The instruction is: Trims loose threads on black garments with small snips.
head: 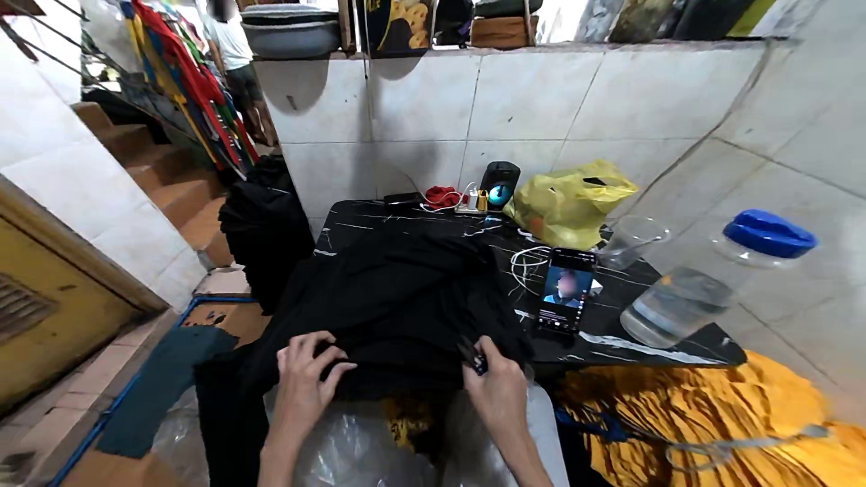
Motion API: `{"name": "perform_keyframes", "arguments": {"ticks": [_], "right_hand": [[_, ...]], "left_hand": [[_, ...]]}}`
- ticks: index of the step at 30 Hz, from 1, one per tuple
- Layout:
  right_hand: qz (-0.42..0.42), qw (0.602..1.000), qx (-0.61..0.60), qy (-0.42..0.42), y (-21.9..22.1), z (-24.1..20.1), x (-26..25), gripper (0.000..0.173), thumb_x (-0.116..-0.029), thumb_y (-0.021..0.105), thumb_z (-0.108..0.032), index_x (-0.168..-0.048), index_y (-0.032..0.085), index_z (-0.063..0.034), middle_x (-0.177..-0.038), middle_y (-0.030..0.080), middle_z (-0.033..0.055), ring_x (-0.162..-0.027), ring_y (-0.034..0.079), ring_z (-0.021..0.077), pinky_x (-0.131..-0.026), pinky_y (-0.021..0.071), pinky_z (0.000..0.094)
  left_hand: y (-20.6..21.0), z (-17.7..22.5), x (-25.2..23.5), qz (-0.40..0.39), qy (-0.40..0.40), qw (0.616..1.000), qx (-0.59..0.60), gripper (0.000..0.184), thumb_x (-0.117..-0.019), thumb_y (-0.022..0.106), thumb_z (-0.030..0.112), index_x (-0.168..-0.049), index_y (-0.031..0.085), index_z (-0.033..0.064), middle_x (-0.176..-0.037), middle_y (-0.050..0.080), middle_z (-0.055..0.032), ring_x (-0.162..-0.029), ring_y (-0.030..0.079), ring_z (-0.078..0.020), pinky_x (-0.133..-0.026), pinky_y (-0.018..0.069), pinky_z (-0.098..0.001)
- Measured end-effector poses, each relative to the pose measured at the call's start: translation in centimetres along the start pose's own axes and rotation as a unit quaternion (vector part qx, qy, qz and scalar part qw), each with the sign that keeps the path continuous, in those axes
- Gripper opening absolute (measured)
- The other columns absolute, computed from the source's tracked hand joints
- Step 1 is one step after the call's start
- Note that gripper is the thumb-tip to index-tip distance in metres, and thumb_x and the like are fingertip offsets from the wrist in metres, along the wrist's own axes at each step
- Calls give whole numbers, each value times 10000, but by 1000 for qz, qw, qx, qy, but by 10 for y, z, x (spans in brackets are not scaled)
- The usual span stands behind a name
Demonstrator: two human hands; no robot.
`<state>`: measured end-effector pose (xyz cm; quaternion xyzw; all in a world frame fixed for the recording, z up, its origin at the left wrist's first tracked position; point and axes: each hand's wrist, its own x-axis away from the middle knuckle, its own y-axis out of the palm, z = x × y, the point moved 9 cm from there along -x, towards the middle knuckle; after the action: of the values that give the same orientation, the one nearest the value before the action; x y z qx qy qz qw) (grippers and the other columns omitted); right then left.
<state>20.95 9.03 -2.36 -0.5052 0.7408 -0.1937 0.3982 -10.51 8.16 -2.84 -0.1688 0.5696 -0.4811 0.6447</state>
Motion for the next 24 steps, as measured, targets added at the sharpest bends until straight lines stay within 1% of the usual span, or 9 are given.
{"name": "perform_keyframes", "arguments": {"ticks": [3,6,9,12,14,17,19,22,24], "right_hand": [[-56,976,-196,82,13,16,-14,96,-873,695,-110,-892,612,-65,-707,558,24,-626,556,162,-591,485,359],[-36,937,-336,92,25,12,-30,343,-920,766,-303,-1172,596,-147,-919,686,23,-788,656,153,-684,560,349],[-44,985,-162,41,37,19,-37,540,-942,737,-397,-1393,539,-175,-1024,734,86,-899,722,265,-789,592,516],[-47,996,-60,-37,41,9,-26,495,-917,755,-349,-1333,602,-130,-1077,730,90,-876,726,275,-765,600,517],[-44,996,-15,-77,40,-5,-8,482,-889,760,-447,-1230,663,-119,-1166,689,102,-774,713,234,-640,608,449],[-65,993,83,-52,42,-12,15,579,-834,762,-592,-1143,697,-107,-1235,632,166,-567,656,220,-520,579,408],[-124,982,145,16,39,-4,24,513,-876,733,-494,-1169,695,-75,-1240,638,188,-640,694,277,-598,595,452],[-184,968,149,81,23,5,33,367,-931,680,-356,-1124,708,-45,-961,737,160,-834,729,352,-731,570,546],[-146,987,25,67,13,9,34,221,-912,674,-208,-1061,727,-54,-819,725,106,-780,718,277,-718,574,491]], "left_hand": [[-15,-14,-3,23,-74,996,50,281,-913,686,483,-935,785,220,-855,661,63,-716,608,-91,-640,547,-331],[-9,-10,-15,68,-170,964,191,185,-940,728,278,-1075,755,154,-598,562,60,-461,491,-62,-445,437,-252],[10,-3,-26,62,-190,948,247,228,-964,703,164,-1178,630,130,-883,714,16,-722,719,-96,-652,645,-300],[29,18,-36,15,-105,974,200,153,-985,646,179,-1117,701,125,-1102,716,24,-1002,700,-90,-896,612,-325],[47,33,-34,-39,-54,987,146,204,-1026,578,266,-1141,732,198,-1280,675,72,-1212,617,-109,-1038,521,-389],[64,43,-32,-94,-23,991,90,247,-1045,520,294,-1189,720,295,-1402,609,156,-1310,534,-139,-1019,420,-498],[67,43,-31,-108,-21,991,78,266,-1049,514,308,-1234,705,313,-1426,588,173,-1323,518,-138,-1018,412,-504],[68,47,-27,-122,-7,991,49,291,-1024,570,378,-1283,687,313,-1500,530,122,-1369,485,-191,-1046,404,-546],[68,58,-20,-106,5,994,26,342,-980,631,439,-1306,674,344,-1592,430,29,-1421,434,-293,-1053,373,-625]]}}
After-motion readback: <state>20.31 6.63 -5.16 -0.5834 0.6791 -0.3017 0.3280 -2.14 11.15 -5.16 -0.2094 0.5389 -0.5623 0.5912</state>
